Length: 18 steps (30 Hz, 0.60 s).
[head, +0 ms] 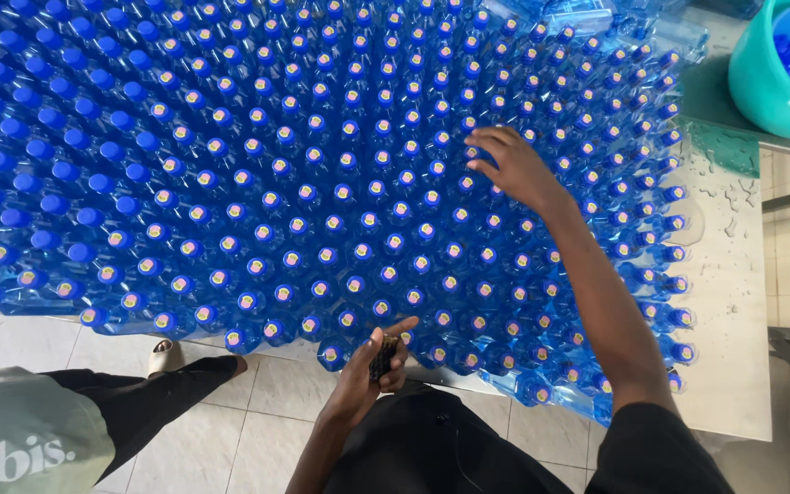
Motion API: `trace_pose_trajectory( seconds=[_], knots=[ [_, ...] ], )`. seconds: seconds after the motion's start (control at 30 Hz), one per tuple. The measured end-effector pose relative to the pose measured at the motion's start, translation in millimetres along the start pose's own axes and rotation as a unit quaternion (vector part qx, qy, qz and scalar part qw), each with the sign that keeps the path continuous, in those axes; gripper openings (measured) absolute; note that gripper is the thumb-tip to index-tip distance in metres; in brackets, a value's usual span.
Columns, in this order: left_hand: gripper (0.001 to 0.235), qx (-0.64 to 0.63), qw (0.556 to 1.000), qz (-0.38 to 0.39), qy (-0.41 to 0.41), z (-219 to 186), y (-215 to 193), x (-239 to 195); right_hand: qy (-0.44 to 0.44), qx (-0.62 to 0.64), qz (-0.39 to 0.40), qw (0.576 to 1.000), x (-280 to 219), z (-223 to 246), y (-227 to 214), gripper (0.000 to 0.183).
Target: The person repeatedly places small circular seals onto the caps of many blue plastic bottles arranged on a table. The person uses both hands to pick up seals and press them onto bottle caps one by one.
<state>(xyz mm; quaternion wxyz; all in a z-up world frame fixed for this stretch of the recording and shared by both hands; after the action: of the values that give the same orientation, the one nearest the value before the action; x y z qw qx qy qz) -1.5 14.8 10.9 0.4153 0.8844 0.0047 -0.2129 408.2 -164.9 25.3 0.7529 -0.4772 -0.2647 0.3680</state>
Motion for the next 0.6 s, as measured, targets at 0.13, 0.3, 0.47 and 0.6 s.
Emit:
trace_pose_trajectory(
  seconds=[0.13,0.3,0.47,0.6],
  knots=[
    [0.083,-0.012,1.0,-0.006,0.017,-3,-8,-10,-0.001,-0.041,-0.026,0.999,-35,17,35,0.073],
    [0.085,0.001,1.0,0.01,0.007,-10,-9,-15,0.05,-0.082,0.095,0.991,-48,35,57,0.095],
    [0.084,0.007,0.999,0.038,0.004,-12,-13,-22,0.046,-0.071,0.024,0.996,-44,33,59,0.092],
    [0.087,0.001,0.999,0.042,0.012,-13,-26,-32,0.084,-0.081,0.031,0.993,-30,35,61,0.096]
  ],
)
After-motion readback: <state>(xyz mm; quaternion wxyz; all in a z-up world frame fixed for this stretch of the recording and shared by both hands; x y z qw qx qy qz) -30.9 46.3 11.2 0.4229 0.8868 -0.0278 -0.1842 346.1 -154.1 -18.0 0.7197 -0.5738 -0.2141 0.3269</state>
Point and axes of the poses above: each hand's wrist, its own x-axis towards the middle knuckle, its own y-axis out of the palm, z = x × y, the point moved 1 cm from there along x, towards the middle knuckle
